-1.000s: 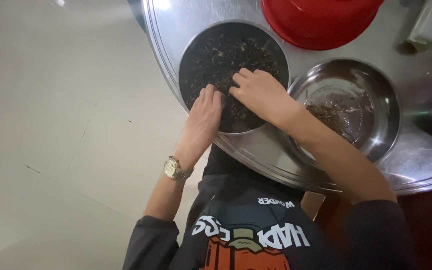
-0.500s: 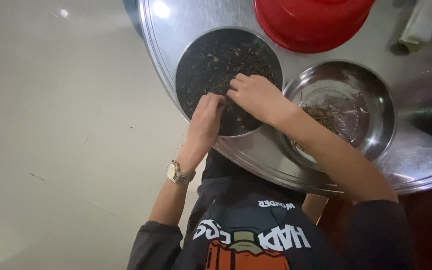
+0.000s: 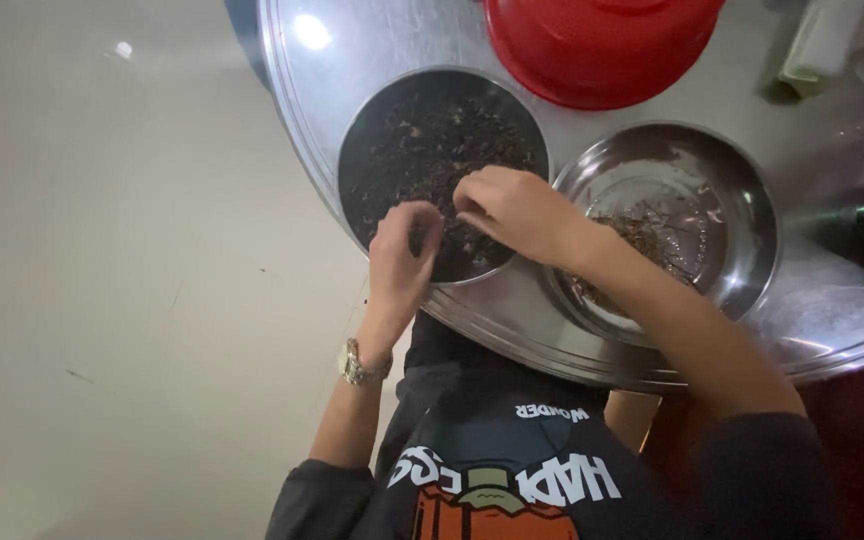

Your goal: The person stands at a stainless steel table and sorts dried herbs by hand. They pick up portions of the dark, leafy material from a large bowl and transfer them into a smaller metal bowl, occasionally separating specific strands or pieces.

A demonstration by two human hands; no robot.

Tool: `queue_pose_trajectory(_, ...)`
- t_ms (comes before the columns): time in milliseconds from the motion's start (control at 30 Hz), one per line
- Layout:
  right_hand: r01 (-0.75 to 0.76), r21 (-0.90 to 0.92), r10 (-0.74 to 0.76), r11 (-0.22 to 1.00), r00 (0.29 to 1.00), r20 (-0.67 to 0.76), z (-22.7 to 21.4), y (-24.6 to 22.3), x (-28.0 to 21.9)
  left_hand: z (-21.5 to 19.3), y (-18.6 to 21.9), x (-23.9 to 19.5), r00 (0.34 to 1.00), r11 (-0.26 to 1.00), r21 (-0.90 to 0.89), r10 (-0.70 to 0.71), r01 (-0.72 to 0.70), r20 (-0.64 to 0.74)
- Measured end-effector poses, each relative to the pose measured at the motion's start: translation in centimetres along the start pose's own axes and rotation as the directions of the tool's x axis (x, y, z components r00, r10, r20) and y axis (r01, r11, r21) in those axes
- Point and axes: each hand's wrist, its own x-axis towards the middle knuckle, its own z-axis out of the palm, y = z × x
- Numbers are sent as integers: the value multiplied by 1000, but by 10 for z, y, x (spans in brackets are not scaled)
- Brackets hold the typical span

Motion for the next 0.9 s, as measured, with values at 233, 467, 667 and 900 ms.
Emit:
queue_pose_trajectory(233,-42,233,50,972,998,-30,0,-4,-10,18,12,-8,998,999,-44,-26,28,57)
queue_pose_trajectory(467,-17,244,27,970,999,-37,4,-3,-23,25,24,-17,998,994,-91,-65,67,23)
queue_pose_trajectory(667,-5,243,15,970,999,-39,4,-4,-24,29,26,-18,995,990,-109,-92,89,-25)
queue_pose_trajectory(900,-32,239,47,970,997,-55,6,-14,-22,20,40,-20,992,986,-139,-102,91,-78)
